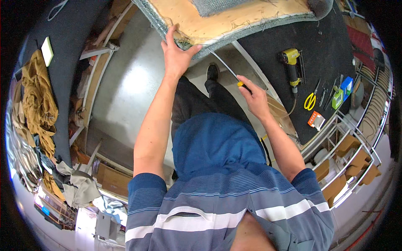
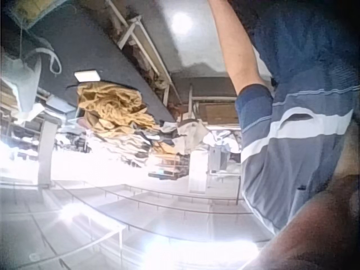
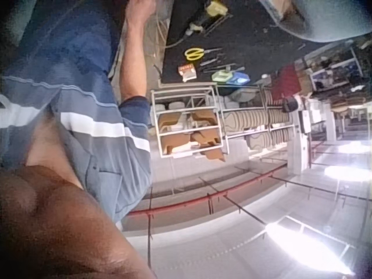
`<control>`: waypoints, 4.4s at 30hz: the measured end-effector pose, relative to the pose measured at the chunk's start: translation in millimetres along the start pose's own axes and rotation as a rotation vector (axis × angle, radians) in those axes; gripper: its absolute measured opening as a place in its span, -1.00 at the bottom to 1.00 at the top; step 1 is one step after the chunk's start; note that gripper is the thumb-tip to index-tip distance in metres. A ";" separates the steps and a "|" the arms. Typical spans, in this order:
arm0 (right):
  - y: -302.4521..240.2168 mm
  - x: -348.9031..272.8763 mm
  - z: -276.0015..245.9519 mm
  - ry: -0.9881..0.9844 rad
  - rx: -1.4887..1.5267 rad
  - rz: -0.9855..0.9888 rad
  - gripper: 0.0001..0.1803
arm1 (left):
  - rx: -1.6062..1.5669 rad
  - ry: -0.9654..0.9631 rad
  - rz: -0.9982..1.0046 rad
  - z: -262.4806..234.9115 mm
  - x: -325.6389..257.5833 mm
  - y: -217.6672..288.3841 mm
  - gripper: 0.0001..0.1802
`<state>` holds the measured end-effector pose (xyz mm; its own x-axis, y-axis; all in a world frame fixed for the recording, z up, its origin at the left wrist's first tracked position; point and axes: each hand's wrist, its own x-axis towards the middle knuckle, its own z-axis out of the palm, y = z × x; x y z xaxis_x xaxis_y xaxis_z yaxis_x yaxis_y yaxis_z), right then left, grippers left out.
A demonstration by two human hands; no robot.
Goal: Upholstering a furniture component by stretching fabric and securing it with a pneumatic stapler and hand tools.
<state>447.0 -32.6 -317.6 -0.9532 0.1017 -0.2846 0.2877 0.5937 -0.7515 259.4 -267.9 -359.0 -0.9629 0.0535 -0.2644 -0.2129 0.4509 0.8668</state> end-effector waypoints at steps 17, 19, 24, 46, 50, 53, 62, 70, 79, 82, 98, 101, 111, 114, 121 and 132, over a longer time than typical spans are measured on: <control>11.9 0.8 11.6 0.084 0.076 0.199 -0.72 | 0.008 -0.079 -0.008 -9.7 1.2 -2.7 0.07; -4.3 4.4 3.3 0.062 -0.152 0.242 -0.59 | -0.047 -0.145 -0.003 -14.3 7.2 -11.1 0.01; 1.0 12.2 -0.9 -0.447 1.306 0.801 -0.41 | -0.116 -0.159 -0.018 -12.3 9.8 -18.7 0.00; -57.8 -26.1 -28.3 0.005 -0.026 0.106 -0.54 | 0.010 -0.170 0.056 -17.3 4.1 -9.9 0.21; -59.7 -8.8 -24.3 0.027 -0.218 -0.101 -0.53 | 0.010 -0.153 0.090 -16.7 3.8 -11.6 0.20; -65.1 -3.8 -23.0 0.020 -0.350 -0.107 -0.54 | 0.007 -0.176 0.101 -17.7 5.3 -13.3 0.19; -83.7 6.5 -33.2 -0.023 -0.528 -0.176 -0.56 | -0.058 -0.213 0.086 -18.3 7.7 -18.2 0.16; -113.9 21.6 -50.0 -0.109 -0.678 -0.181 -0.63 | -0.169 -0.284 -0.120 -24.8 4.5 1.9 0.11; -102.0 9.9 -24.9 -0.037 -0.529 -0.040 -0.59 | -0.181 -0.252 -0.031 -25.0 3.9 -8.5 0.06; -69.5 -1.6 -8.3 -0.007 -0.318 0.036 -0.56 | -0.183 -0.275 -0.043 -25.6 4.6 -7.9 0.07; -35.9 -11.0 5.5 0.069 -0.181 -0.040 -0.56 | -0.061 -0.297 0.049 -28.1 5.6 -9.7 0.24; -38.2 -12.2 6.4 0.090 -0.294 -0.089 -0.54 | -0.056 -0.273 0.054 -27.1 6.5 -13.2 0.24; -37.5 -12.0 5.6 0.130 -0.294 -0.156 -0.53 | -0.029 -0.277 0.029 -27.0 6.4 -10.7 0.24; -36.8 -12.8 7.8 0.137 -0.303 -0.142 -0.52 | -0.035 -0.272 0.020 -25.8 7.5 -15.1 0.24; -35.5 -5.8 14.1 0.163 -0.223 -0.152 -0.50 | -0.045 -0.277 0.010 -27.5 6.1 -10.7 0.23; -36.5 -4.1 1.4 0.115 -0.266 -0.151 -0.53 | -0.081 -0.274 0.028 -25.0 7.2 -17.7 0.24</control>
<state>440.6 -55.8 -289.8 -0.9919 0.0772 -0.1012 0.1225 0.7951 -0.5940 252.1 -297.7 -365.7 -0.8901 0.3088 -0.3351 -0.2105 0.3735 0.9034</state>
